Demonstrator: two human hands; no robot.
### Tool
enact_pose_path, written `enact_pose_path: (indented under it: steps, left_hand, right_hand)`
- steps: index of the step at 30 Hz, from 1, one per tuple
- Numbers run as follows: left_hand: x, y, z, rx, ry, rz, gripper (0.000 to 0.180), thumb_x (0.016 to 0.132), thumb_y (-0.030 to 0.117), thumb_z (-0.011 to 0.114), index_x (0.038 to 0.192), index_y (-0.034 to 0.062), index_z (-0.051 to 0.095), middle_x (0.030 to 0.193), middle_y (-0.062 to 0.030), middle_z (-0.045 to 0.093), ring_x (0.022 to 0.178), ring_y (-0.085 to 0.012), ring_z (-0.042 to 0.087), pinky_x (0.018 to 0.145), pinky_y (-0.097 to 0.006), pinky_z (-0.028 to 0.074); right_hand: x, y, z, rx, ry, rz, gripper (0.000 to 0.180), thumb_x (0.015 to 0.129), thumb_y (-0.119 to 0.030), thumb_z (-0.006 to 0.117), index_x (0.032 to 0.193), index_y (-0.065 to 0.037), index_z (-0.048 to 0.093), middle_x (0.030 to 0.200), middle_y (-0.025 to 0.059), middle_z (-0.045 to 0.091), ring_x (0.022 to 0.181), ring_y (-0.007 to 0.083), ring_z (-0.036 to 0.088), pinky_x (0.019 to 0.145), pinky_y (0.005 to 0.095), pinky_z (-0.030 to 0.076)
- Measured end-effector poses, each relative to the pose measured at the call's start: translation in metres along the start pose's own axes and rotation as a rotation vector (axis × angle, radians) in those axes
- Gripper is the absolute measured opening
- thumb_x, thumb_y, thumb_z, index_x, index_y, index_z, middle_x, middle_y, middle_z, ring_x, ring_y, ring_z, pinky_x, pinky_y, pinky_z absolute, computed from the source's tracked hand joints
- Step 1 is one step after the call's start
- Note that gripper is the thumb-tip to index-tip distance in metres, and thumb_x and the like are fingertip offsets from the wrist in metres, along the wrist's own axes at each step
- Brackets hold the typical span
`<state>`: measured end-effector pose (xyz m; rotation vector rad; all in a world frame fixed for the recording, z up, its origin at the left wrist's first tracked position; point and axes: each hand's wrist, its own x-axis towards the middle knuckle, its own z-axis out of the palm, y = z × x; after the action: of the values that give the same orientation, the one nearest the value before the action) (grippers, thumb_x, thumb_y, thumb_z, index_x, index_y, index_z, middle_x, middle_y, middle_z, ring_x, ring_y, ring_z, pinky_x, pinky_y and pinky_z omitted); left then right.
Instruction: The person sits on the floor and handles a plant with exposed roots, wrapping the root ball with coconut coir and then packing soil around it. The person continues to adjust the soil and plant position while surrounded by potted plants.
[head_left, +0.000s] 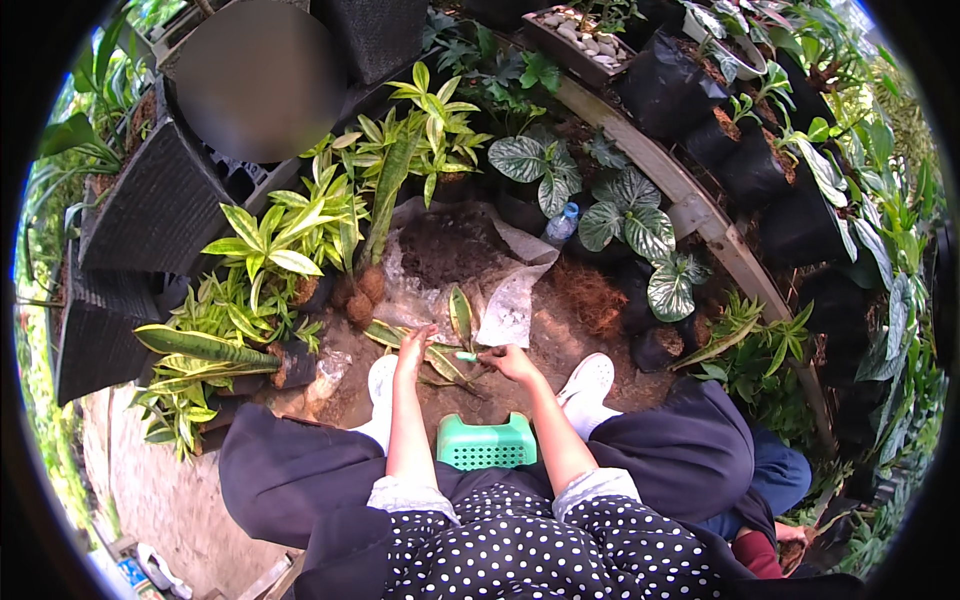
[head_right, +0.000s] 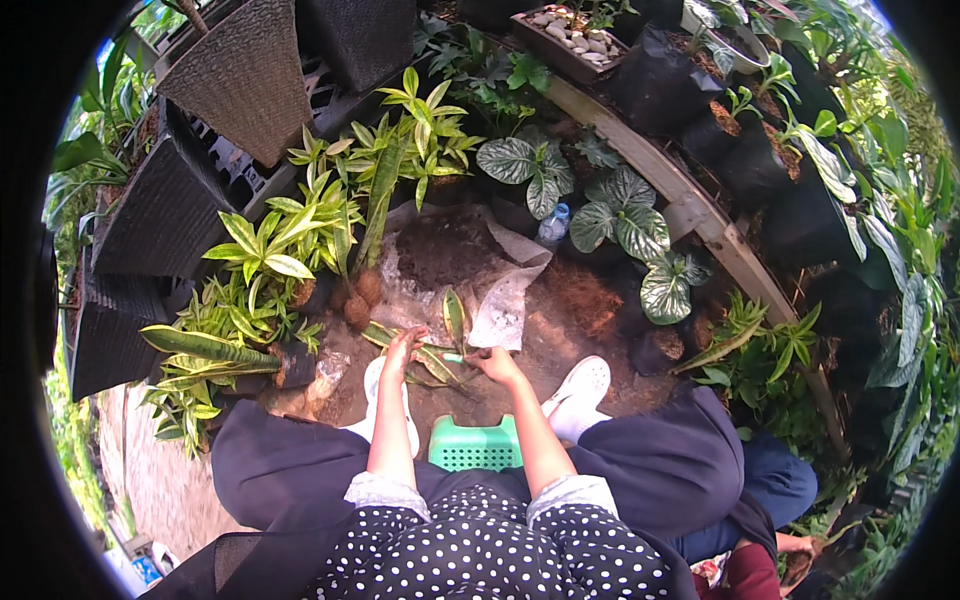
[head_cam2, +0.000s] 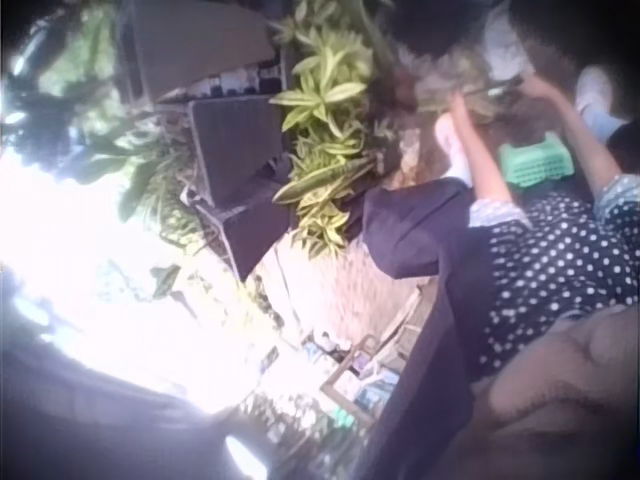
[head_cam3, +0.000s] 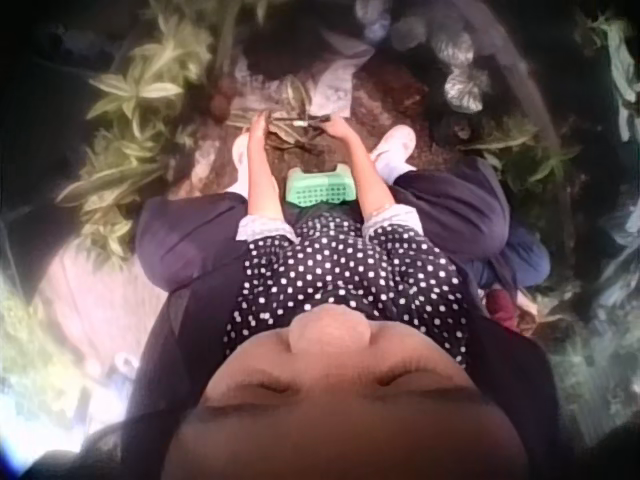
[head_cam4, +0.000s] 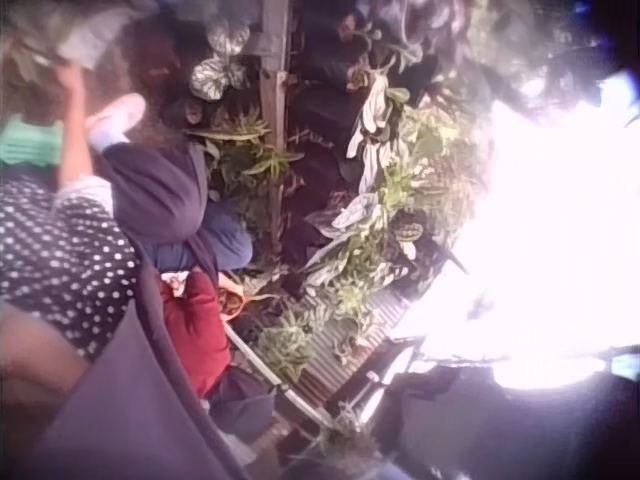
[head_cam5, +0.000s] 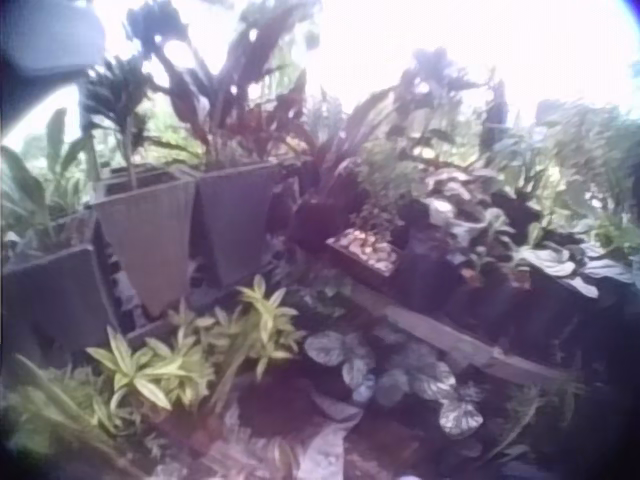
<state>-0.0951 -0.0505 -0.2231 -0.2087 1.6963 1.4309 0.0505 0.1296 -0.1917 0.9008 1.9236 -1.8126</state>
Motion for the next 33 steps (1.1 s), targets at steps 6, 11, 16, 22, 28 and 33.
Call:
enact_pose_path:
  steps: [6,11,16,22,28,33]
  left_hand:
    - [-0.008,0.001,0.019,0.097,-0.228,-0.274,0.048,0.088,0.049,0.045,0.118,0.0130,0.056,0.103,-0.0010,0.064,0.085,-0.0102,0.060,0.078,-0.028,0.041]
    - [0.014,-0.038,0.028,0.015,-0.185,-0.200,0.036,0.086,0.027,0.061,0.109,0.0002,0.057,0.091,-0.0076,0.065,0.076,-0.0136,0.062,0.069,-0.027,0.049]
    - [0.033,-0.059,0.049,-0.189,-0.057,-0.085,0.022,0.082,0.009,0.065,0.096,-0.0077,0.061,0.085,-0.0106,0.064,0.076,-0.0166,0.064,0.063,-0.023,0.052]
    - [0.054,-0.075,0.062,-0.058,0.000,-0.064,0.020,0.081,0.002,0.063,0.097,-0.0084,0.058,0.088,-0.0122,0.064,0.079,-0.0196,0.066,0.062,-0.025,0.052]
    - [0.055,-0.068,0.057,0.008,-0.080,-0.144,0.021,0.080,0.005,0.065,0.096,-0.0078,0.059,0.088,-0.0112,0.065,0.077,-0.0184,0.066,0.060,-0.024,0.051]
    - [0.058,-0.045,0.035,0.072,-0.056,-0.194,0.025,0.080,0.009,0.065,0.099,-0.0063,0.059,0.088,-0.0098,0.065,0.074,-0.0158,0.063,0.061,-0.023,0.050]
  right_hand:
    - [0.028,0.023,0.021,0.256,0.041,0.049,0.021,0.082,-0.019,0.065,0.087,0.000,0.068,0.071,0.0040,0.066,0.058,0.0092,0.055,0.054,0.0267,0.043]
    - [0.052,0.047,0.019,0.189,0.148,0.096,0.018,0.083,-0.015,0.063,0.088,0.002,0.066,0.073,0.0033,0.065,0.061,0.0090,0.055,0.056,0.0240,0.043]
    - [0.067,0.054,0.003,0.309,0.225,0.120,0.018,0.083,-0.015,0.064,0.089,0.001,0.065,0.074,0.0025,0.064,0.060,0.0079,0.053,0.055,0.0235,0.042]
    - [0.083,0.076,-0.006,0.671,0.446,0.235,0.020,0.081,-0.014,0.067,0.094,0.001,0.065,0.077,0.0025,0.064,0.062,0.0079,0.056,0.054,0.0214,0.041]
    - [0.088,0.078,-0.008,0.755,0.619,0.332,0.021,0.081,-0.010,0.065,0.096,0.003,0.060,0.078,0.0049,0.063,0.060,0.0096,0.057,0.051,0.0201,0.043]
    - [0.094,0.088,-0.009,-0.069,0.897,0.168,0.027,0.078,-0.014,0.066,0.102,-0.003,0.059,0.084,0.0114,0.064,0.074,0.0247,0.062,0.066,0.0337,0.050]
